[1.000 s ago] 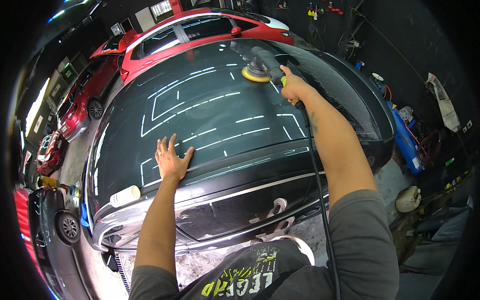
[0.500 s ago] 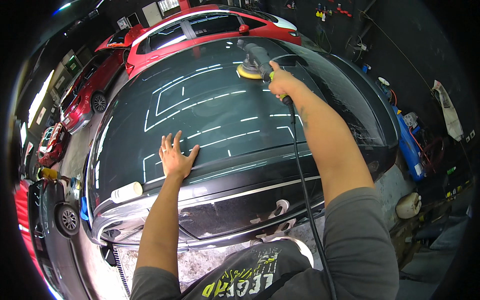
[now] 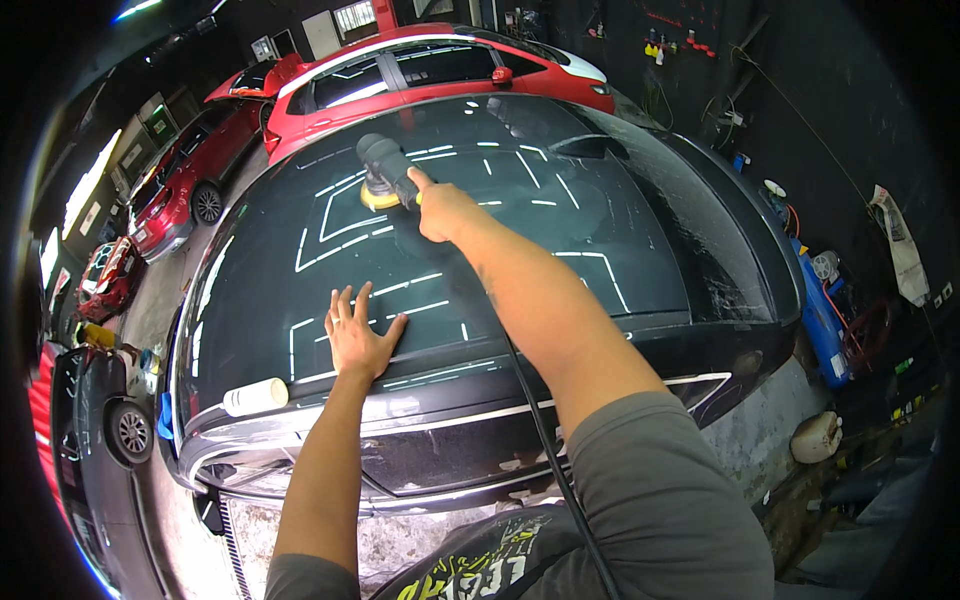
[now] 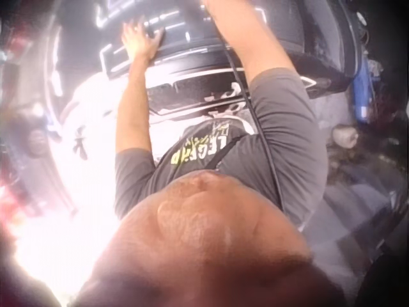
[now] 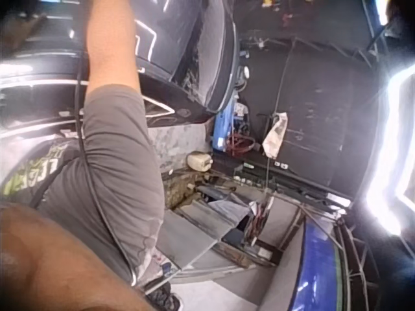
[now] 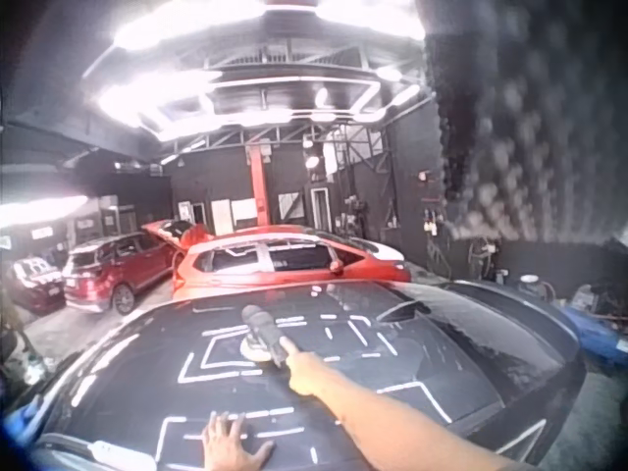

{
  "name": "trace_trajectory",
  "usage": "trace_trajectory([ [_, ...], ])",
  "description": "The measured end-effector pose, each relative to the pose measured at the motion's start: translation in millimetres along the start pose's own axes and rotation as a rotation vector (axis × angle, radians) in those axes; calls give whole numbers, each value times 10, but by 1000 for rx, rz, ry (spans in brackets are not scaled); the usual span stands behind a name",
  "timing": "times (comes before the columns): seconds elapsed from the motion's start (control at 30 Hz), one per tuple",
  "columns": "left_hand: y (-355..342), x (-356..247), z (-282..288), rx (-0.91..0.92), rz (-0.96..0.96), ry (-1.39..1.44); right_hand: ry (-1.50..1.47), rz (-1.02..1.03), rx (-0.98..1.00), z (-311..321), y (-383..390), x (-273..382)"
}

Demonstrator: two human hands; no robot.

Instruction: The person uses a rotary polisher with a yellow pad to buff the hood of a dark-colored car. They move the polisher in overlapping passes across the surface and briefly apply a liquid from a white bottle before continuing to polish.

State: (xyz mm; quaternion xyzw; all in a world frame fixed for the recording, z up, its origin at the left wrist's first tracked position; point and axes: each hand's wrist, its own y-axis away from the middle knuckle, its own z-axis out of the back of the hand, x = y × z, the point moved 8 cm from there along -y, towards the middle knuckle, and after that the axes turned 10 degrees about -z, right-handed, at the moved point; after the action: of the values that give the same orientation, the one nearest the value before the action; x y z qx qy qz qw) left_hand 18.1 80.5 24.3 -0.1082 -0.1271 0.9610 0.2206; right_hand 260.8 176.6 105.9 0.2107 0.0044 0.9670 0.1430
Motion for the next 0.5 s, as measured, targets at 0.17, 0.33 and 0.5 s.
trace_trajectory([
  [0.17, -6, 1, -5, 51, -2, 21, -62, 49, 7, -110, -182, 198],
  [0.33, -2, 17, -22, 1, -22, 3, -43, 50, 28, -89, -306, 194],
  [0.5, -63, -15, 3, 35, -11, 17, -29, -49, 9, 57, -498, -27],
])
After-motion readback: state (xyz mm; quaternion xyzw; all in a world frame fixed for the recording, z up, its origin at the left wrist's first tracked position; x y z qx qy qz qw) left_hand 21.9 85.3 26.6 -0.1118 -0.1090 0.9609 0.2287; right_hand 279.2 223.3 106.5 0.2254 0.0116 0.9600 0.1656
